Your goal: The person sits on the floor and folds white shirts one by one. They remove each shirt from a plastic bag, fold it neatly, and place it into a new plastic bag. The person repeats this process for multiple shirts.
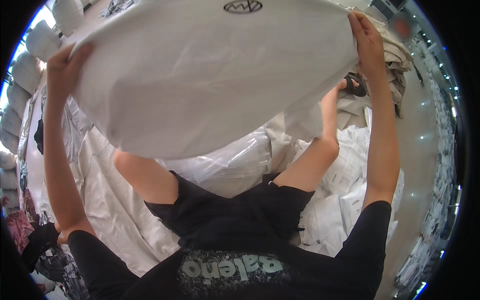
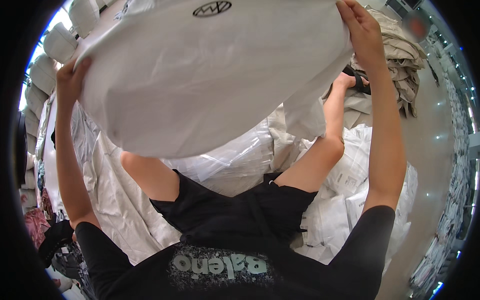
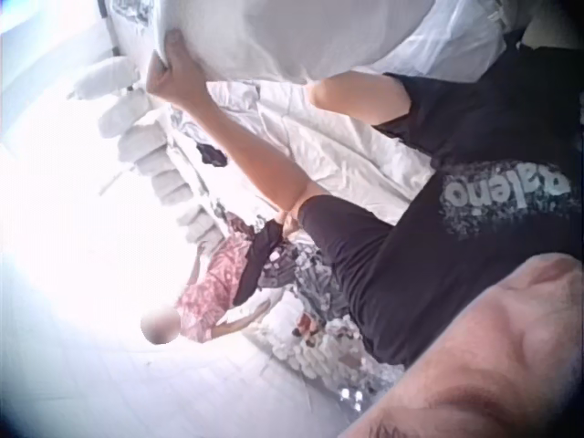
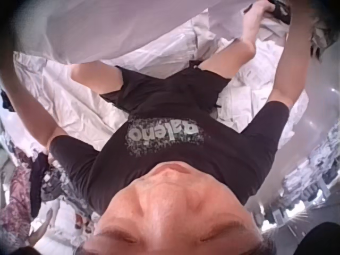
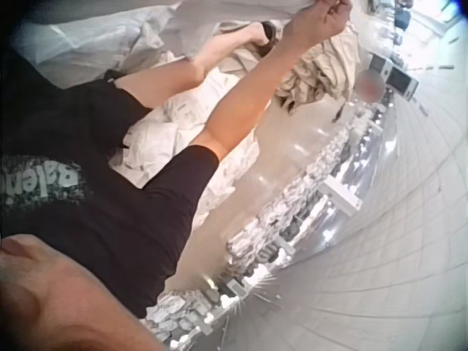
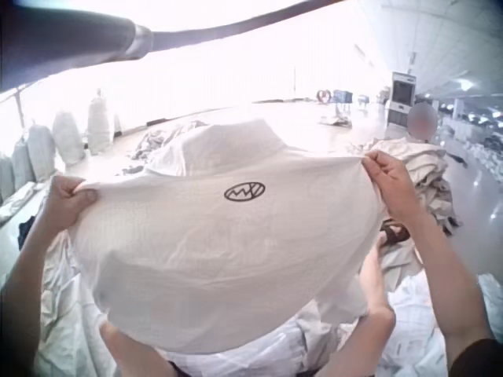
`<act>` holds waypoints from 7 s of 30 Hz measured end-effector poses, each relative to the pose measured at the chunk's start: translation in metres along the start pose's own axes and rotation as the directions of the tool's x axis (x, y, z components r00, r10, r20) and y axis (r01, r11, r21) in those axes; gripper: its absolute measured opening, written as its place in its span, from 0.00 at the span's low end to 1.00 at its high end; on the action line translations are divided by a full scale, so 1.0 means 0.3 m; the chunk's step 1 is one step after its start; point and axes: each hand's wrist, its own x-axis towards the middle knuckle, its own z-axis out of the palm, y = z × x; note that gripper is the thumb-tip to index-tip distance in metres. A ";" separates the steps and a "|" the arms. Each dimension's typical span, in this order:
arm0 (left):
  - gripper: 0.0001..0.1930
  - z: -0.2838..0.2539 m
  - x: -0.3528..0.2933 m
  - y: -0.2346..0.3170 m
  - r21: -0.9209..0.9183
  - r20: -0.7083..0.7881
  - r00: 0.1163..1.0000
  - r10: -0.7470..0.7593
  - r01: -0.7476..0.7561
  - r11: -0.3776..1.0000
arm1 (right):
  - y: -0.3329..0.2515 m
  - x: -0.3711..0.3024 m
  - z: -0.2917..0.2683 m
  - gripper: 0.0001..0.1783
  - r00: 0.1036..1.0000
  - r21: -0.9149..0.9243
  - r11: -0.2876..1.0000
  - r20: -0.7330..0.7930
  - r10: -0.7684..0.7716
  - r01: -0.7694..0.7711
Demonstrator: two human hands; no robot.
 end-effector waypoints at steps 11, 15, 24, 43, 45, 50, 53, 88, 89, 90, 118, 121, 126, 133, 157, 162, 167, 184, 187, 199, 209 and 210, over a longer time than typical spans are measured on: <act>0.12 0.639 0.330 -0.447 0.197 -0.045 0.999 -0.006 0.014 0.980 | 0.586 0.171 0.385 0.30 0.986 -0.490 0.857 -0.030 0.164 -0.158; 0.25 0.880 -0.180 -0.247 0.371 0.578 0.814 -0.059 -0.198 0.907 | 0.783 -0.353 0.410 0.48 0.878 -0.574 0.728 0.034 0.477 -0.373; 0.40 0.924 -0.498 -0.599 0.484 0.612 0.773 0.167 -0.533 0.694 | 1.015 -0.587 0.275 0.47 0.620 -0.887 0.395 0.174 0.765 -0.238; 0.19 0.839 -0.376 -0.558 0.149 -0.061 0.975 -0.212 0.219 0.964 | 0.888 -0.755 0.489 0.37 0.856 -0.653 0.751 0.333 0.396 -0.094; 0.28 0.744 -0.387 -0.484 0.244 -0.060 0.998 -0.019 0.033 0.969 | 0.737 -0.564 0.423 0.42 0.711 -0.388 0.688 0.108 0.695 -0.613; 0.31 0.698 -0.567 -0.334 0.301 0.476 0.857 0.197 -0.369 0.879 | 0.793 -0.547 0.019 0.40 0.803 -0.697 0.645 0.170 0.572 -0.312; 0.26 0.697 -0.739 -0.342 0.163 0.847 0.531 0.010 -0.279 0.946 | 0.842 -0.654 0.049 0.28 0.706 -0.855 0.517 0.388 0.593 0.035; 0.16 1.144 0.029 -0.275 -0.363 0.443 0.894 -0.068 0.249 0.898 | 1.140 -0.641 1.107 0.30 0.706 0.434 0.599 0.134 0.696 -0.673; 0.15 1.156 -0.011 -0.305 -0.239 0.414 0.890 -0.191 0.308 0.921 | 1.096 -0.662 0.986 0.29 0.589 0.522 0.465 0.090 0.803 -0.715; 0.13 1.180 -0.093 -0.353 -0.175 0.392 0.906 -0.161 0.245 0.954 | 1.054 -0.693 0.917 0.30 0.375 0.667 0.242 0.060 0.925 -0.705; 0.40 1.102 -0.810 -0.047 -0.071 0.547 0.834 -0.080 0.141 0.987 | 0.836 -0.689 0.821 0.17 0.785 0.621 0.527 0.258 0.563 -0.581; 0.40 1.034 -0.897 -0.237 0.004 0.834 0.551 0.025 -0.051 0.999 | 0.682 -0.554 0.724 0.27 0.827 0.889 0.108 0.362 0.429 -0.445; 0.25 1.179 -0.644 -0.475 0.095 0.850 0.467 -0.242 0.317 0.944 | 0.723 -0.628 0.592 0.31 0.866 0.905 0.081 0.369 0.338 -0.417; 0.26 1.438 -0.226 -0.589 0.072 0.013 0.993 -0.116 0.114 0.991 | 0.634 -0.744 0.626 0.32 0.664 0.586 0.319 0.699 0.267 -0.745; 0.31 1.679 -0.493 -0.422 0.327 0.387 0.921 -0.044 -0.092 0.941 | 0.571 -0.635 0.854 0.40 0.735 -0.509 0.729 0.244 0.633 -0.458; 0.18 1.667 -0.442 -0.509 -0.001 0.345 0.936 -0.062 0.066 0.998 | 0.564 -0.827 1.142 0.42 0.639 -0.484 0.787 0.476 0.604 -0.383; 0.11 1.521 -0.431 -0.344 0.019 0.102 0.964 -0.247 0.246 0.969 | 0.578 -0.785 0.929 0.34 0.859 -0.413 0.892 0.375 0.349 -0.182; 0.20 1.603 -0.186 -0.472 -0.497 0.440 0.610 -0.659 0.777 0.388 | 0.212 -0.627 0.677 0.32 0.518 -0.198 0.624 0.401 0.755 -0.756; 0.19 1.606 -0.252 -0.611 -0.286 0.396 0.596 -0.698 0.803 0.523 | 0.313 -0.841 0.932 0.38 0.418 -0.296 0.598 0.491 0.764 -0.745; 0.23 1.367 -0.515 -0.160 -0.018 0.054 0.999 -0.003 0.004 1.000 | 0.474 -0.895 1.018 0.35 0.930 -0.636 0.770 0.308 0.198 0.047; 0.36 1.477 -0.693 -0.297 0.153 0.370 0.927 0.054 -0.119 0.981 | 0.747 -0.660 1.076 0.19 0.740 -0.405 0.756 0.235 0.630 -0.515; 0.37 1.455 -0.682 -0.266 0.153 0.356 0.933 0.054 -0.115 0.981 | 0.809 -0.558 1.079 0.19 0.776 -0.359 0.765 0.152 0.612 -0.534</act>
